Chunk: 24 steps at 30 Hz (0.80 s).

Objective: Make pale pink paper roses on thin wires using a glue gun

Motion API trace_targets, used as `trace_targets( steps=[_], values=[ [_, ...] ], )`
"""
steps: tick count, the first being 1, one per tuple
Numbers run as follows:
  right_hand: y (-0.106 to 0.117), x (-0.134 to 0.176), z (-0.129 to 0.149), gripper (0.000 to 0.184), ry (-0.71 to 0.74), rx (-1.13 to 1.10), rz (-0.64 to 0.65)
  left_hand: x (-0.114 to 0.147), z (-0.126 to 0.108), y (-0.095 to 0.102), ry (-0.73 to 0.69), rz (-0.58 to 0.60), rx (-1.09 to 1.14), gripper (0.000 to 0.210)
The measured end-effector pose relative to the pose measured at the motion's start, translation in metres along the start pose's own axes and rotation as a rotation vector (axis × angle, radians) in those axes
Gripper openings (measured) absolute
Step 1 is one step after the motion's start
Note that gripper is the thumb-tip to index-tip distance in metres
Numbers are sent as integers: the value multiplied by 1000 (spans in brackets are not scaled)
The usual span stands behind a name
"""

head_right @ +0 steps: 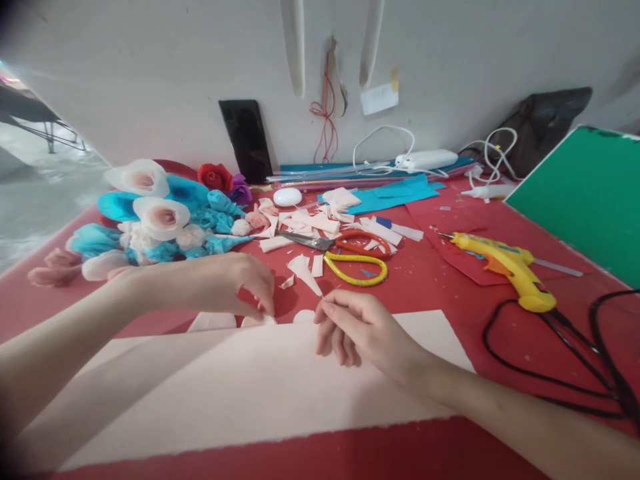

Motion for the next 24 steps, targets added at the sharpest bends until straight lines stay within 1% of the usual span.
trace_targets(
  steps=[6,13,21,24],
  values=[
    [1,0,0,27,-1,-4,-1,0,-5,-1,-7,39,-2,21],
    [0,-1,-1,29,-1,-13,3,3,-2,-2,-43,58,-8,23],
    [3,0,-3,26,3,-8,9,1,-2,-3,-18,70,-44,24],
    [2,-1,-2,26,3,-7,9,1,-3,-3,-12,67,-51,22]
  ],
)
Point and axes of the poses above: each hand's wrist, its own x-axis away from the middle knuckle, its own y-axis out of the back of the hand, z = x × y, the point moved 9 cm from there along -x, towards the middle knuckle, and after that the axes turned 10 degrees about -z, right-handed, at the moved point
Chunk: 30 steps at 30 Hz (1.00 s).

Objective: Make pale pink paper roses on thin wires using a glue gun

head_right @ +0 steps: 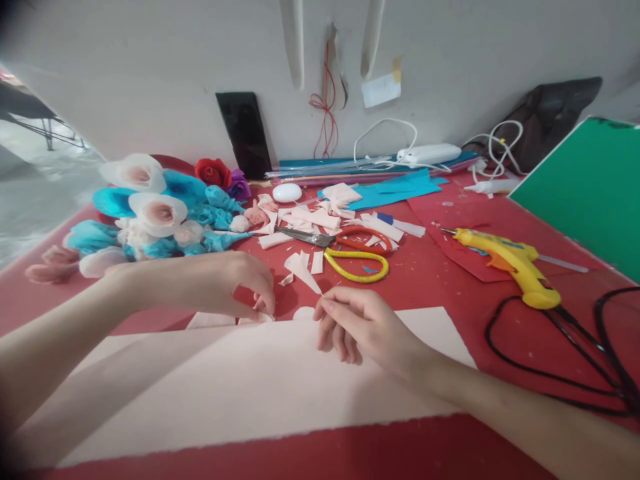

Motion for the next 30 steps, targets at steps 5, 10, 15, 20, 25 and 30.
trace_targets(
  steps=[5,10,15,20,25,30],
  values=[
    [0,-1,1,26,2,0,-5,2,0,-1,0,1,-7,16],
    [1,1,0,25,3,-2,-8,2,3,-4,-16,17,-27,16],
    [1,0,0,26,6,-3,-4,1,4,-4,-31,48,-42,15],
    [1,-2,0,26,9,-4,0,1,4,-1,-16,39,-67,12],
    [1,0,0,25,8,4,-3,0,2,-2,-51,21,-69,12],
    [1,1,1,25,3,2,-5,1,1,-1,-38,27,-73,15]
  ],
)
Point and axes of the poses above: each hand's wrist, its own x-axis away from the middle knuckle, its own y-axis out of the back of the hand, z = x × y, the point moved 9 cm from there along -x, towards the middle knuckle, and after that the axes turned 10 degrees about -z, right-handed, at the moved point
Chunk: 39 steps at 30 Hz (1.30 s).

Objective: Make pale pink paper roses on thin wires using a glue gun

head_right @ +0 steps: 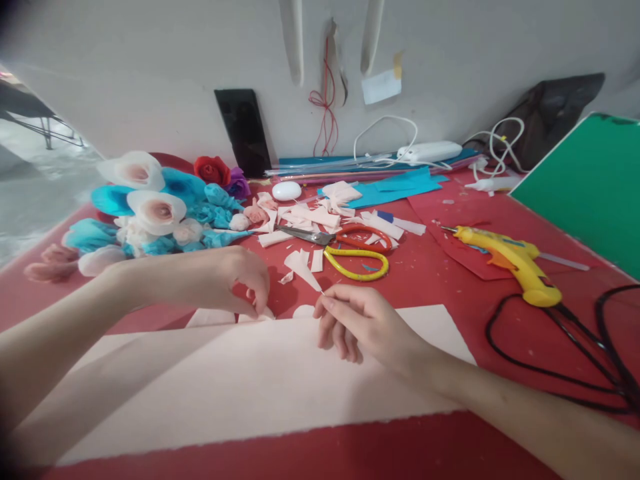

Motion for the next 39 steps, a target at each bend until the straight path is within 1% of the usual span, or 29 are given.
trace_targets(
  steps=[7,12,14,17,19,22,25,33,39],
  values=[
    [0,0,-1,25,-1,1,0,0,1,2,0,-11,18,19],
    [-1,0,0,25,-1,7,3,0,0,2,-31,-23,15,16],
    [0,-1,1,25,-2,10,1,1,-1,0,-34,-9,14,15],
    [0,-1,1,25,0,13,0,2,-2,-2,-23,15,16,12],
    [1,-1,0,25,-1,15,3,2,-1,-2,-10,11,7,10],
    [1,0,0,26,-3,18,5,1,2,0,3,-2,-12,14],
    [-1,0,1,27,-4,24,10,1,4,-1,4,12,-11,16],
    [-2,2,5,29,-10,35,4,3,-1,1,13,5,23,19],
    [-1,2,3,30,-10,34,7,2,2,0,47,4,24,16]
  ],
)
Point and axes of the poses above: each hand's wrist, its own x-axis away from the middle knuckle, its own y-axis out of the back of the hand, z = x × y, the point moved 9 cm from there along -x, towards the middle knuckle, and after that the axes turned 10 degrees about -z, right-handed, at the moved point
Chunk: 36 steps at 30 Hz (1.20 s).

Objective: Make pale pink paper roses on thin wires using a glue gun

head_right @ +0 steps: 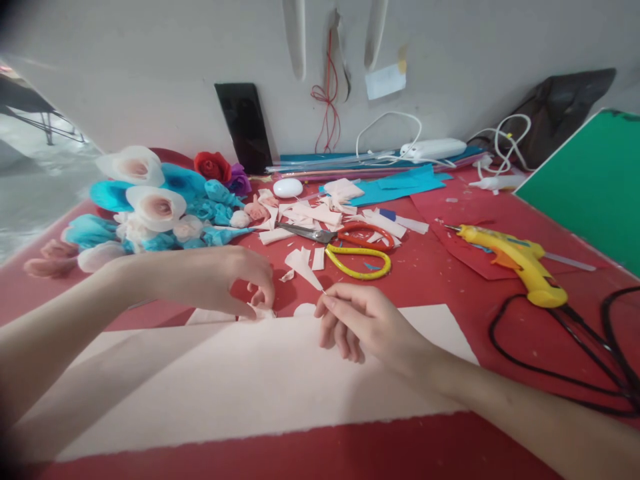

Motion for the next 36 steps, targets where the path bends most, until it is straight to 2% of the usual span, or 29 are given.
trace_targets(
  steps=[7,12,15,19,21,25,31,34,36],
  values=[
    [0,-1,-1,30,-5,-8,-4,-1,2,-2,33,6,5,11],
    [0,-3,0,30,-8,-33,-1,2,2,9,76,-63,48,14],
    [1,-3,4,28,14,-57,-9,2,4,19,97,-145,97,12],
    [3,4,20,24,101,-66,-40,-2,7,34,126,-351,183,11],
    [7,7,32,21,189,-33,-78,-3,5,39,141,-449,247,12],
    [16,10,45,18,350,49,-151,-2,-7,40,130,-562,447,7],
    [12,15,48,20,436,106,-104,3,-24,35,101,-666,560,3],
    [19,21,56,21,496,182,-218,3,-25,29,95,-687,706,18],
    [24,25,61,27,538,224,-298,1,-29,24,57,-646,766,30]
  ],
)
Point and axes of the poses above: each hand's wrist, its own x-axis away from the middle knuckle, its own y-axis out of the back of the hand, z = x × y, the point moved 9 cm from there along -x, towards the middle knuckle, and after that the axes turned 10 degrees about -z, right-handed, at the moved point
